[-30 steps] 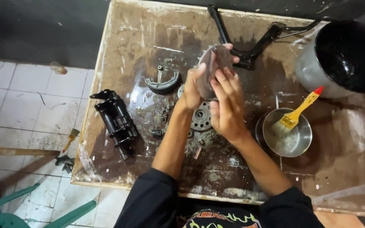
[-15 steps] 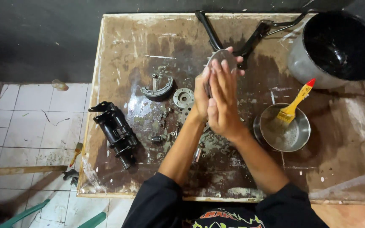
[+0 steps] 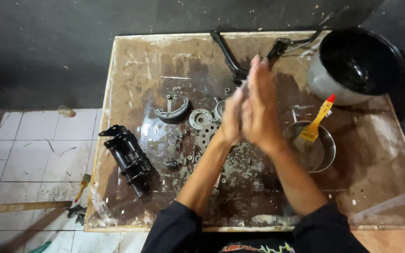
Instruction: The person cleans various disassembled mechanical parts on a workbench. They use a brush to scrub a circular metal component, then switch to a cloth to wipe it down. They also clean a curved metal part and other smaller components using the brush and cloth, repeatedly dipping the brush into a metal bowl containing liquid.
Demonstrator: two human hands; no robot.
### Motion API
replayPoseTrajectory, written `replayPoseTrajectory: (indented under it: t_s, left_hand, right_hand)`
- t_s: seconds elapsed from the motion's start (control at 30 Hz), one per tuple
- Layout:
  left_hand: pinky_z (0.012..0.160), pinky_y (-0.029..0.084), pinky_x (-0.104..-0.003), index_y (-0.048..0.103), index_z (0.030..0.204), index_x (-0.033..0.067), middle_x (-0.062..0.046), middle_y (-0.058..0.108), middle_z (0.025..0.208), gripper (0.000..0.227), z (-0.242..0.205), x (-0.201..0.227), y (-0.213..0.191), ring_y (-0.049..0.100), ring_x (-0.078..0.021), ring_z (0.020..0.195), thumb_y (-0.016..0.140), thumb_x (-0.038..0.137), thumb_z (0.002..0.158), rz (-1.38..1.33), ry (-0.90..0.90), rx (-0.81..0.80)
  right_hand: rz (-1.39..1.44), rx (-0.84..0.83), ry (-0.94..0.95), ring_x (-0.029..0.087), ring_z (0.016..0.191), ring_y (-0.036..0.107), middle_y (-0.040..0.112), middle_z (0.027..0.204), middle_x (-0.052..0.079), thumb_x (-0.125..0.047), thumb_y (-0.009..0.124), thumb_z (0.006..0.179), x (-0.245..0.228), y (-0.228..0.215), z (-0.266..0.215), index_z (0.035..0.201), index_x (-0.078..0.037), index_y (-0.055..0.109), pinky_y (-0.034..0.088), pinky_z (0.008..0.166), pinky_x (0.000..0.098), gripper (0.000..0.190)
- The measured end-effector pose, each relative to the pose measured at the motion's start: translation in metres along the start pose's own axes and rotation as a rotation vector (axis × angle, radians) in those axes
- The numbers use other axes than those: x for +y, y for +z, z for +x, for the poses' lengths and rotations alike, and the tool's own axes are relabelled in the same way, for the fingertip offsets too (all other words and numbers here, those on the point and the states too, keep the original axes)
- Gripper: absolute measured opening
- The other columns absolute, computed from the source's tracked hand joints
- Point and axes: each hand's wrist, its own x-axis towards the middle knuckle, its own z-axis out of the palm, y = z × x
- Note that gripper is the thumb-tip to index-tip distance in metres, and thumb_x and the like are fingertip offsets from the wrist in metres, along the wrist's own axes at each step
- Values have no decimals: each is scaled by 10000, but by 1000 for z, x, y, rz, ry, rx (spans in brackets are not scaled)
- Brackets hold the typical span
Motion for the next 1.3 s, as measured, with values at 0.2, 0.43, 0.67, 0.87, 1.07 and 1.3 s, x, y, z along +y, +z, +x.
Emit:
replayPoseTrajectory:
  t_s: [0.2,0.43,0.67,0.87,1.07,1.3]
  left_hand:
    - [1254,360,-447,299,1627,-26,-211,412,1621,861,-8,20,17,441,-327,1481,355,615,1054,208,-18,-61]
    - [1199,300,-517,303,1596,-39,-277,359,1579,802,-5,12,14,374,-407,1402,323,579,1085,-58,38,-11]
    - [1302,252,-525,278,1620,-30,-234,321,1654,867,2,25,24,330,-383,1543,319,627,1057,82,40,-1]
    - [1267,309,-503,278,1621,2,-192,350,1627,842,-5,26,25,365,-342,1509,308,618,1047,-9,-33,38]
    - [1246,384,-463,312,1637,-2,-210,408,1633,818,1,11,-1,450,-320,1490,303,614,1099,-120,-45,-53]
    - [1244,401,-433,290,1653,35,-193,409,1635,760,-4,14,-6,464,-307,1486,270,591,1134,-343,-22,-130]
  right_hand:
    - [-23,-27,127,349,1633,214,249,1720,194,-259,273,1121,-13,-14,0,1642,18,223,115,1368,510,593]
    - [-124,-67,-48,279,1628,166,188,1740,105,-260,295,1122,19,-6,-8,1651,-39,199,86,1354,499,581]
    - [-95,-122,25,265,1647,124,177,1748,104,-285,241,1136,6,4,-25,1665,-40,176,32,1369,503,587]
    - [-182,-143,-75,249,1624,103,177,1749,78,-315,265,1134,22,-23,4,1661,-70,188,13,1345,501,586]
    - [-124,-165,5,297,1643,142,202,1742,116,-304,287,1141,4,-1,-8,1659,-35,228,4,1358,527,586]
    - [-128,-242,-148,275,1623,168,219,1733,92,-328,298,1145,15,15,0,1648,-94,257,64,1346,486,556]
